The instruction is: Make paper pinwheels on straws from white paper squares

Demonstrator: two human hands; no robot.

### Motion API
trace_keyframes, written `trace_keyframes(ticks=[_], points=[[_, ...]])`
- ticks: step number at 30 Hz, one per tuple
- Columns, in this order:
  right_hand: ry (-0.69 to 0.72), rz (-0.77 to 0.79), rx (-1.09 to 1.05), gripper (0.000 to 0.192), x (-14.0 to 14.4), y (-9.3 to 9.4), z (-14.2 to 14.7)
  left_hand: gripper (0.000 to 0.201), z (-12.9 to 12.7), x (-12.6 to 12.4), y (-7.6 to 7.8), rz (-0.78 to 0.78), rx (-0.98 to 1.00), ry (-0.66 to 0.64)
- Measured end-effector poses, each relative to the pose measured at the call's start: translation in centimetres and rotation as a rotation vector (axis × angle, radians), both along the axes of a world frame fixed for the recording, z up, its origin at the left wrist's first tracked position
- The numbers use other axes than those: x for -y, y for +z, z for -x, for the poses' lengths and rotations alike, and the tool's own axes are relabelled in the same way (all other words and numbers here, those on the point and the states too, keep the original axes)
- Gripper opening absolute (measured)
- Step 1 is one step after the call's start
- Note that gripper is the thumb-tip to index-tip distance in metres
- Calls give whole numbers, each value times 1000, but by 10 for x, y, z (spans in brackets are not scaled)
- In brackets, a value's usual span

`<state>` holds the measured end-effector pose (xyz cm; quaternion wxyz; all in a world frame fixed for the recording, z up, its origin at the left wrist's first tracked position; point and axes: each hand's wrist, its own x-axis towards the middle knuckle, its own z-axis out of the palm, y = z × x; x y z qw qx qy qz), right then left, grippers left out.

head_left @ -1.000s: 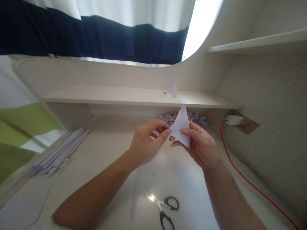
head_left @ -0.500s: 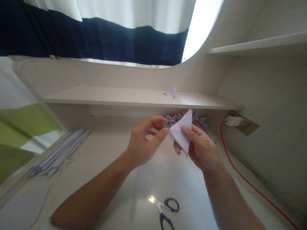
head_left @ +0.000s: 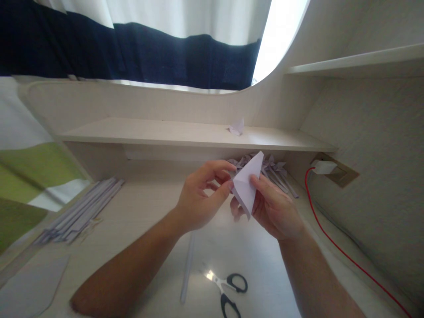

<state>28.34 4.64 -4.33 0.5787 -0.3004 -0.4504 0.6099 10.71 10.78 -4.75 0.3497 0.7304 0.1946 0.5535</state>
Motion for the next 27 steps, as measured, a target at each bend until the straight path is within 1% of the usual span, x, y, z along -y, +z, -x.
trace_keyframes(ticks=[3, 8, 13, 16, 20, 24, 27], points=[[-13, 0, 39, 27, 0, -1, -1, 20, 1, 1, -1, -41, -7, 7], [9, -10, 70, 26, -1, -1, -2, 17, 4, 1, 2, -113, -29, -2], [-11, -30, 101, 25, -1, -1, -3, 26, 4, 0, 8, -205, 7, -30], [-25, -50, 146, 23, -1, -3, -3, 26, 2, 0, 10, -208, 19, -1], [-41, -37, 177, 25, -1, -5, -4, 25, 1, 0, 8, -173, 25, 33], [-105, -33, 210, 27, -3, -6, -8, 25, 2, -2, 7, -168, 41, 35], [-200, -67, 266, 25, -5, -6, -13, 26, 4, -4, 8, -226, 25, 36]])
